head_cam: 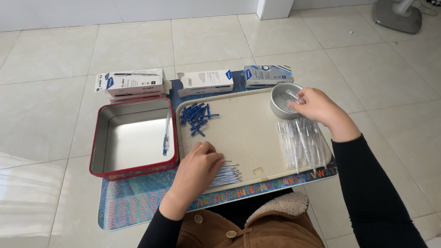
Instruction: The person assembles ballpoint pens by hand, inserting a blue ink refill into a clear plastic barrel, then adding a blue cap and a clear clip before placing the finished pen into a plastic bag.
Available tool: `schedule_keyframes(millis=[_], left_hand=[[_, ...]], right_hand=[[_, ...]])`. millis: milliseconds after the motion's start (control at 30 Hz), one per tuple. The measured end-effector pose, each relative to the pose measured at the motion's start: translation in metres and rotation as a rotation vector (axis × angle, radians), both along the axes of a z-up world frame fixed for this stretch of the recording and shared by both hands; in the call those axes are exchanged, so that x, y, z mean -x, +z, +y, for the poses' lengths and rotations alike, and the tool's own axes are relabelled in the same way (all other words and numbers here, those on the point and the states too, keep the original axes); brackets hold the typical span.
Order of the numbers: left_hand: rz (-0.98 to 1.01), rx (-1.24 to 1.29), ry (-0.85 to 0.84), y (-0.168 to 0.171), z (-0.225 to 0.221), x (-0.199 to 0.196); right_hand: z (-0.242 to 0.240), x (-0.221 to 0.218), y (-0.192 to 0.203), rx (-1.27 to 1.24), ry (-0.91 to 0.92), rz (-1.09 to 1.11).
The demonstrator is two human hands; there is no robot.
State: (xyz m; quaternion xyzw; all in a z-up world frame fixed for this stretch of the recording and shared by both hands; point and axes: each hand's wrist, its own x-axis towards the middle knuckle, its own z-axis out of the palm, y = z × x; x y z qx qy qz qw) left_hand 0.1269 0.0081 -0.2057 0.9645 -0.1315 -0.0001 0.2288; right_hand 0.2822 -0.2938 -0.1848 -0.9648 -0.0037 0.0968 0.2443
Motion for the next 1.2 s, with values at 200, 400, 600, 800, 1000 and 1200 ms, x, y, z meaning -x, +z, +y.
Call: schedule_keyframes(millis=[200,400,600,800,1000,1200], left_hand=[[-0.071,0.047,0.007,-0.008,0.005,0.004],[-0.309,0.156,-0.069,-0.024,0.007,-0.001],[-0.460,0.173,-0.071,-0.013,0.008,0.003],[-0.437,0.108,0.243,0.000,0.048,-0.010],[0.043,-0.248,0.523,-0.035,0.104,-0.053],[0.233,-0.211,0.530,-0.035,0.102,-0.056]], right_hand=[[-0.007,0.069,0.026,-0.187,-0.124,-0.019],[0.016,0.103,0.034,-0.101,-0.362,0.164],[0.003,0.085,0.001,0.268,-0.185,0.064],[0.012,0.098,0.020,0.318,-0.245,-0.021],[0.045,0.122,0.031,0.091,-0.167,-0.251],[0.082,0.133,0.021,-0.076,-0.080,-0.249]])
